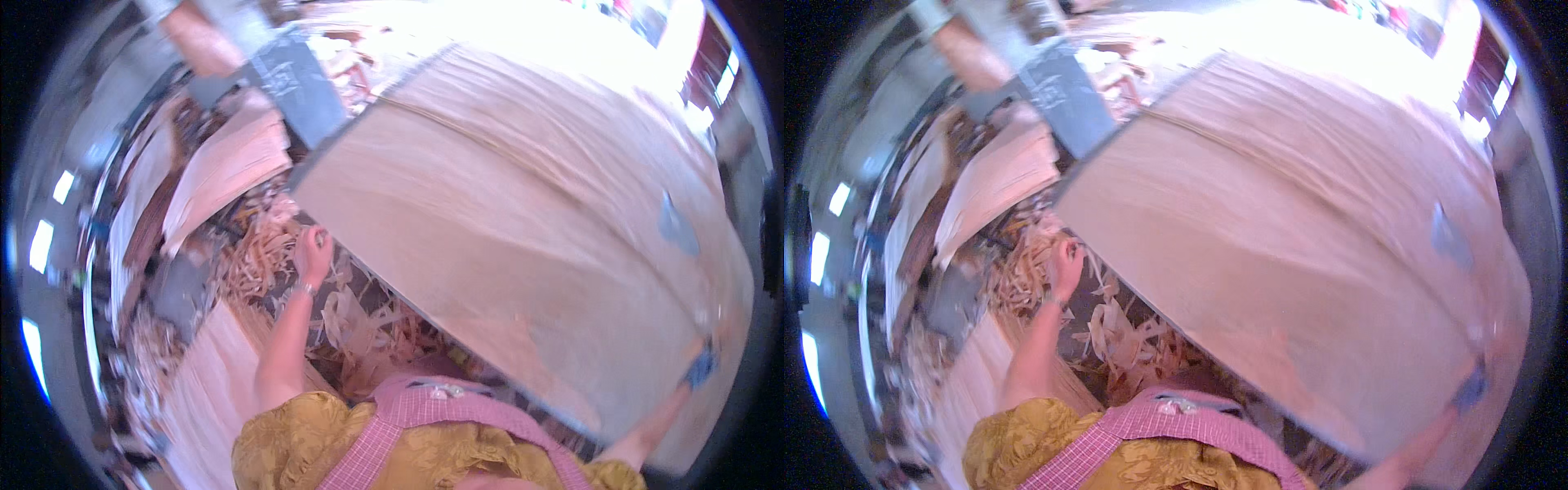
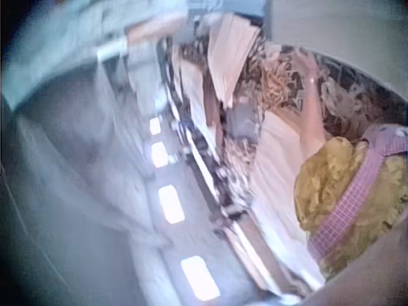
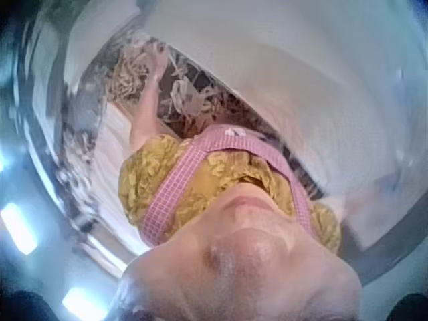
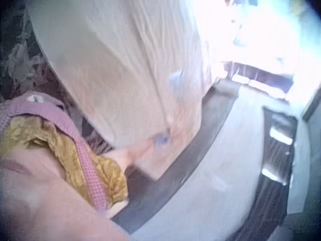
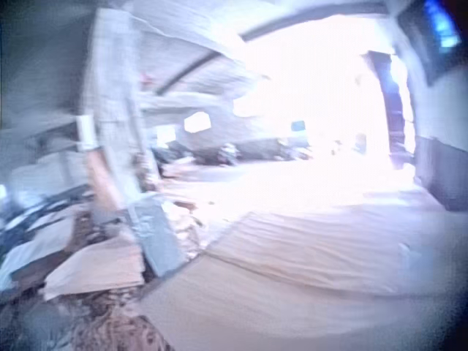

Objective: The person prepares sheets of wood veneer by laying them out, taping damaged sections with white tape, and cutting away imperfections using a utility knife.

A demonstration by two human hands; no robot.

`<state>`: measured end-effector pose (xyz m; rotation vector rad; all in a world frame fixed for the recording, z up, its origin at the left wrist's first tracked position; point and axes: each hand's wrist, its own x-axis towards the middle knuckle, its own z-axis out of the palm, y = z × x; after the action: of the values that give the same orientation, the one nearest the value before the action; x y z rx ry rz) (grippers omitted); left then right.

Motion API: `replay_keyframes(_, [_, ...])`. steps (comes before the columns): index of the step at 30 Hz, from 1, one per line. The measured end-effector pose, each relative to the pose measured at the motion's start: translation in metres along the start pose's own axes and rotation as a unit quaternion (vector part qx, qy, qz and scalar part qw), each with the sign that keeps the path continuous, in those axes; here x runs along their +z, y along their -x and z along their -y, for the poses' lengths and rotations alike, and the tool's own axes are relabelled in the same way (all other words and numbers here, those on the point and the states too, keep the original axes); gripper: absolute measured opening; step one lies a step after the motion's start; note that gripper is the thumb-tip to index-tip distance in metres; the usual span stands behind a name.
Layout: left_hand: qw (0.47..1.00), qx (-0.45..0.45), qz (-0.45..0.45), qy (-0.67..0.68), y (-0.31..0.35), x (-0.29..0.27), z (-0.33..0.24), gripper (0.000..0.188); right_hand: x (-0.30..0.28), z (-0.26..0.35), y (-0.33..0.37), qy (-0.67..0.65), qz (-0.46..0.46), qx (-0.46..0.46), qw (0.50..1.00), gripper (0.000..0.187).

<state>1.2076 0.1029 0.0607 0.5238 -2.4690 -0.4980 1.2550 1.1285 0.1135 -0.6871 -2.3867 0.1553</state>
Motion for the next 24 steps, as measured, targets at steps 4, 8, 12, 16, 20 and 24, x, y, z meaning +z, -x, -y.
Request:
replay_keyframes(4, [0.981,-0.005,-0.063,0.183,-0.126,-0.033,0.001,0.026,0.03,0.008,0.041,-0.03,-0.051,0.01,0.998,0.043])
replay_keyframes(8, [0.962,0.022,-0.059,0.267,-0.279,-0.045,-0.01,0.033,0.075,0.093,0.072,-0.353,-0.05,0.03,0.934,0.038])
replay_keyframes(12, [0.926,-0.006,0.031,0.375,-0.424,-0.059,-0.008,0.042,0.076,0.332,0.142,-0.458,0.153,0.251,0.839,0.022])
replay_keyframes(16, [0.856,-0.06,-0.047,0.512,-0.544,-0.045,0.004,0.045,0.092,0.523,0.176,-0.463,0.266,0.214,0.818,0.034])
replay_keyframes(20, [0.822,-0.075,0.043,0.562,-0.604,-0.028,0.0,0.034,0.077,0.725,0.186,-0.455,0.389,0.078,0.797,0.039])
replay_keyframes(24, [0.796,0.0,0.132,0.591,-0.612,-0.024,0.048,0.014,0.067,0.95,0.177,-0.514,0.451,-0.159,0.712,0.026])
